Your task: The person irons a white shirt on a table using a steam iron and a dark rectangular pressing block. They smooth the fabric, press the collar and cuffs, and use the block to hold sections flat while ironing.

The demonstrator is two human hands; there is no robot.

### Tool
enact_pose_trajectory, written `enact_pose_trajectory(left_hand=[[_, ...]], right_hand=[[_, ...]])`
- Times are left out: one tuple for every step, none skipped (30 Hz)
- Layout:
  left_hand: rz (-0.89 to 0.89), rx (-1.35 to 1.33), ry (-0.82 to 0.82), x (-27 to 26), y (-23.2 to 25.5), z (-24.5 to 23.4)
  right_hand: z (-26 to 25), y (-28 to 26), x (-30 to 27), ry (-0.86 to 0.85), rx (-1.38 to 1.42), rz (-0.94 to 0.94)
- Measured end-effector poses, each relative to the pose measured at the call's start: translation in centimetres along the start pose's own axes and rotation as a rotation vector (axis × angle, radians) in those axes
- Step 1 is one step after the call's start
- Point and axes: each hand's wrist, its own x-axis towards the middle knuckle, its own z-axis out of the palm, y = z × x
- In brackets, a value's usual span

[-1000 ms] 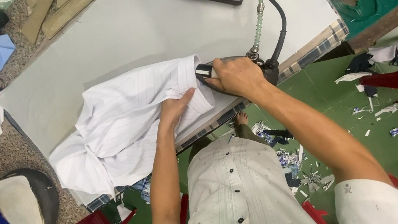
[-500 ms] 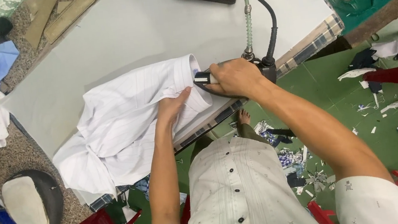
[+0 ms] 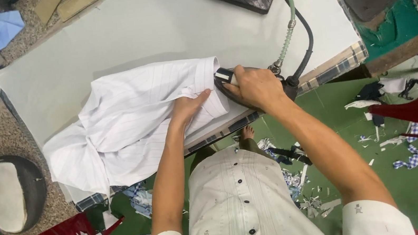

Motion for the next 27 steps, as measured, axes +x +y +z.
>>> enact_pose_trajectory(left_hand=[[-0.002,-0.013,0.004,0.1,0.0,-0.1],[-0.016,-0.024,-0.002,0.3,0.0,-0.1],[-0.031,-0.036,-0.008,0.5,0.1,-0.2],[-0.028,-0.049,-0.004,1.1,0.2,-0.3],[-0.04,-0.047,-0.014,1.8,0.2,-0.4],[-0.054,-0.043,-0.026,2.3,0.2,-0.4],[-0.052,-0.053,-0.025,2.5,0.5,-0.5],[-0.061,-0.034,-0.032,2.7,0.9,-0.7],[-0.07,-0.015,-0.039,2.9,1.3,-0.8],[-0.068,-0.018,-0.04,3.5,0.5,-0.6],[-0.059,-0.052,-0.047,4.2,-0.2,-0.4],[-0.051,-0.081,-0.057,4.8,-0.9,-0.1],[-0.049,-0.078,-0.061,4.7,-1.1,-0.1],[-0.059,-0.075,-0.058,4.7,-1.3,-0.2],[-0.068,-0.071,-0.056,4.7,-1.5,-0.2],[-0.067,-0.067,-0.058,3.9,-0.3,-0.4],[-0.065,-0.076,-0.065,3.1,0.9,-0.6],[-0.063,-0.085,-0.07,2.3,2.0,-0.8],[-0.063,-0.081,-0.071,2.5,1.6,-0.8],[-0.063,-0.077,-0.066,2.7,1.2,-0.8],[-0.062,-0.074,-0.061,2.9,0.8,-0.8],[-0.062,-0.068,-0.061,2.7,1.1,-0.9],[-0.069,-0.058,-0.062,2.4,1.4,-1.0],[-0.077,-0.048,-0.063,2.1,1.7,-1.1],[-0.077,-0.042,-0.064,2.1,1.8,-1.0],[-0.073,-0.057,-0.06,2.2,1.8,-1.0],[-0.069,-0.072,-0.057,2.2,1.9,-0.9]], right_hand=[[0.2,-0.2,0.0,-0.004,-0.011,-0.006],[0.4,-0.2,0.0,0.017,-0.004,0.014],[0.5,-0.3,0.0,0.039,0.003,0.033],[0.7,-0.4,0.2,0.039,-0.01,0.028],[1.0,-0.5,0.4,0.059,-0.005,0.052],[1.3,-0.5,0.5,0.077,0.003,0.078],[1.4,-0.6,0.6,0.076,-0.008,0.075],[1.4,-0.7,0.8,0.087,0.015,0.098],[1.4,-0.8,0.9,0.097,0.037,0.121],[1.6,-0.8,1.4,0.098,0.034,0.122],[1.8,-0.7,1.9,0.104,0.057,0.144],[2.2,-0.6,2.2,0.11,0.085,0.17],[2.0,-0.7,2.2,0.111,0.087,0.175],[1.9,-0.9,2.2,0.117,0.091,0.17],[1.7,-1.0,2.1,0.123,0.095,0.165],[1.6,-1.1,2.0,0.124,0.099,0.169],[1.5,-1.2,2.0,0.122,0.1,0.171],[1.4,-1.3,1.9,0.119,0.102,0.173],[1.4,-1.3,1.9,0.12,0.105,0.175],[1.3,-1.3,1.9,0.119,0.108,0.177],[1.3,-1.3,1.9,0.119,0.11,0.178],[1.2,-1.3,1.9,0.121,0.116,0.18],[1.2,-1.3,1.9,0.125,0.123,0.177],[1.1,-1.3,1.9,0.13,0.131,0.174],[1.0,-1.4,1.8,0.131,0.136,0.177],[0.8,-1.4,1.7,0.12,0.145,0.175],[0.6,-1.5,1.6,0.109,0.154,0.173]])
